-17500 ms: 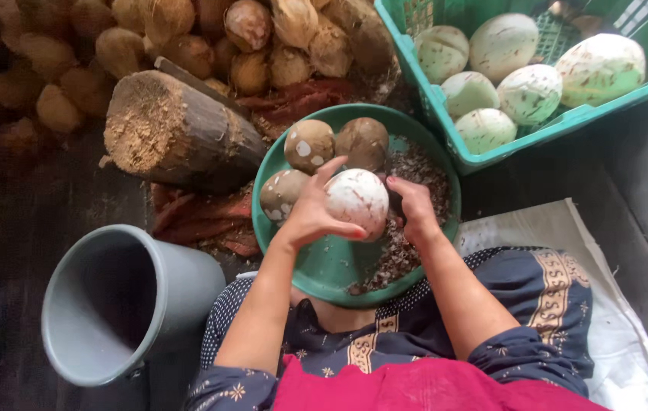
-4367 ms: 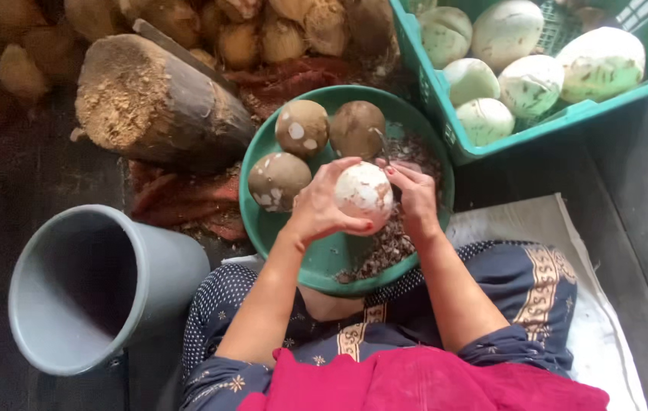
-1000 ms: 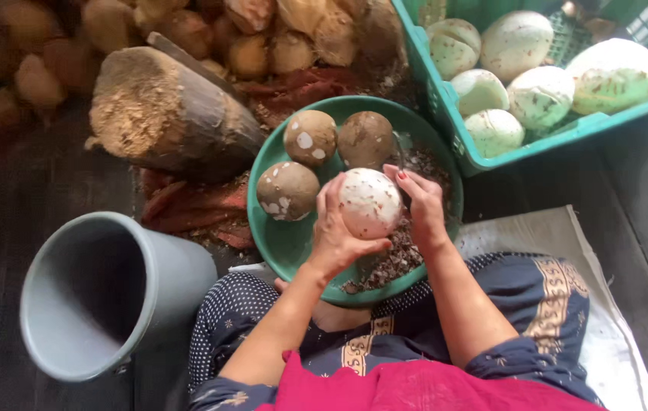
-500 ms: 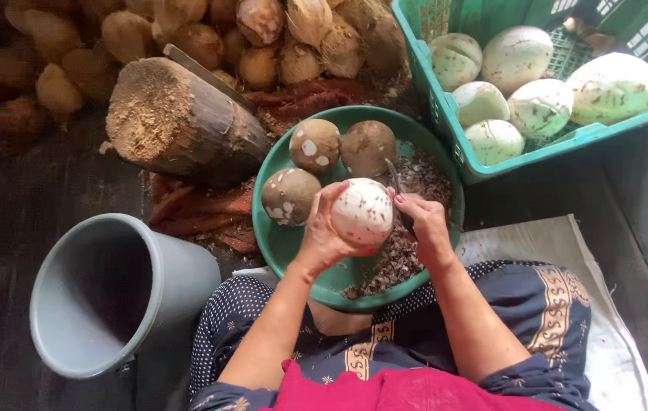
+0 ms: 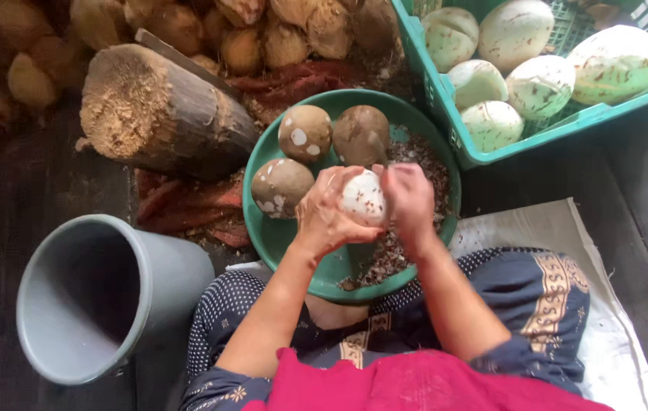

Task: The person sits on the floor and uses a knife to peel the husk off coconuts. They hold the coconut in one hand and scrape away the outer layer with the knife, placing the peeled coconuts into a green crate.

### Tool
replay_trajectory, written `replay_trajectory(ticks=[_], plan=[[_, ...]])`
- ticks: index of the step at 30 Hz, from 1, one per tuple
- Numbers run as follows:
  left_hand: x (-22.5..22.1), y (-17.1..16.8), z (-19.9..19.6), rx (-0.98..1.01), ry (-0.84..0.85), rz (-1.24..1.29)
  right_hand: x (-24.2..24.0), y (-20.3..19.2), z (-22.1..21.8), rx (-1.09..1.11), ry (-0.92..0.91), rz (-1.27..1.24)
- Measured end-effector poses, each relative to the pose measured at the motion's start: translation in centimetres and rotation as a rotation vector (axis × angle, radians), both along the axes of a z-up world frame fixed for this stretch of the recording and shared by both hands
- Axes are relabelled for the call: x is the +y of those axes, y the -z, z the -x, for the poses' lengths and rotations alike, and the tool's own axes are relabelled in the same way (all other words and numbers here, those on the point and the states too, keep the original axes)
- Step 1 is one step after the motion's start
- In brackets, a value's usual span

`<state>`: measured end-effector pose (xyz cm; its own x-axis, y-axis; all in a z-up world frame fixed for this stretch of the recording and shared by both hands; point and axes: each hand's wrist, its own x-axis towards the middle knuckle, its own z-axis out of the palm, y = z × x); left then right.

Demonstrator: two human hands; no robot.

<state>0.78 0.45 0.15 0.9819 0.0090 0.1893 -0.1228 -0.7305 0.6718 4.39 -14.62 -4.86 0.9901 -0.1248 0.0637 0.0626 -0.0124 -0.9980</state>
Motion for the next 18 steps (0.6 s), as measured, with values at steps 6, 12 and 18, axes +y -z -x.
replay_trajectory(ticks=[6, 12, 18], plan=[[-0.2, 0.4, 0.1, 0.072, -0.041, -0.107, 0.0, -3.7, 3.7, -0.500, 0.095, 0.500], [0.4, -0.5, -0.1, 0.009, 0.074, -0.023, -2.0, -0.1, -2.8, 0.005, -0.221, -0.066], [0.2, 0.2, -0.5, 0.039, 0.048, -0.012, -0.3, -1.3, 1.3, -0.405, 0.166, 0.516]])
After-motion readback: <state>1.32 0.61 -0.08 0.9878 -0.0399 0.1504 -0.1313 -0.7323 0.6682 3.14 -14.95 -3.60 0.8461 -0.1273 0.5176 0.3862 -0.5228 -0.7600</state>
